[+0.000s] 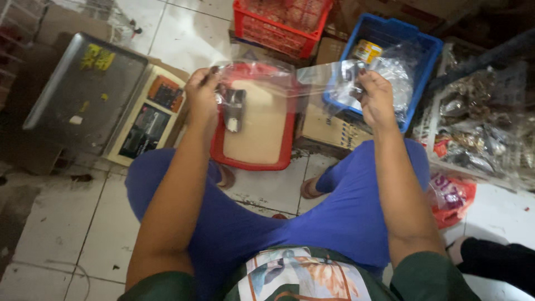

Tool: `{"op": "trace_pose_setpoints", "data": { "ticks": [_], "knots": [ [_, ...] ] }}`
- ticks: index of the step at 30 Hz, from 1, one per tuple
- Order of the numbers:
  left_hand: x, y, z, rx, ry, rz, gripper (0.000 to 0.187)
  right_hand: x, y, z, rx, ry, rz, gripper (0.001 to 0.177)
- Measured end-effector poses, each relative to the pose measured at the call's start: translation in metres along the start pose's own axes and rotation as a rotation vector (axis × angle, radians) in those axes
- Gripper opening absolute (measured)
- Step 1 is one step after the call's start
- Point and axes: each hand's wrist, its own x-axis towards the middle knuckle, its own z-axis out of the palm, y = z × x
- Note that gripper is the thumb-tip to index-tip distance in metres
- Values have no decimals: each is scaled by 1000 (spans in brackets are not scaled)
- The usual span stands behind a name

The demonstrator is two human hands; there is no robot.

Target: The person scoops white powder from a red bin into plastic bags using a metal scoop and sets them aside.

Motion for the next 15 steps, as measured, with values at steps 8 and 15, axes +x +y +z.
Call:
{"op": "trace_pose_setpoints", "data": {
  "ticks": [8,15],
  "knots": [
    [-2,-1,11,-27,56,-64,28,3,0,-16,4,83,-27,21],
    [-10,9,15,-124,6,22,10,3,-1,-13,63,161,42,16]
  ]
}}
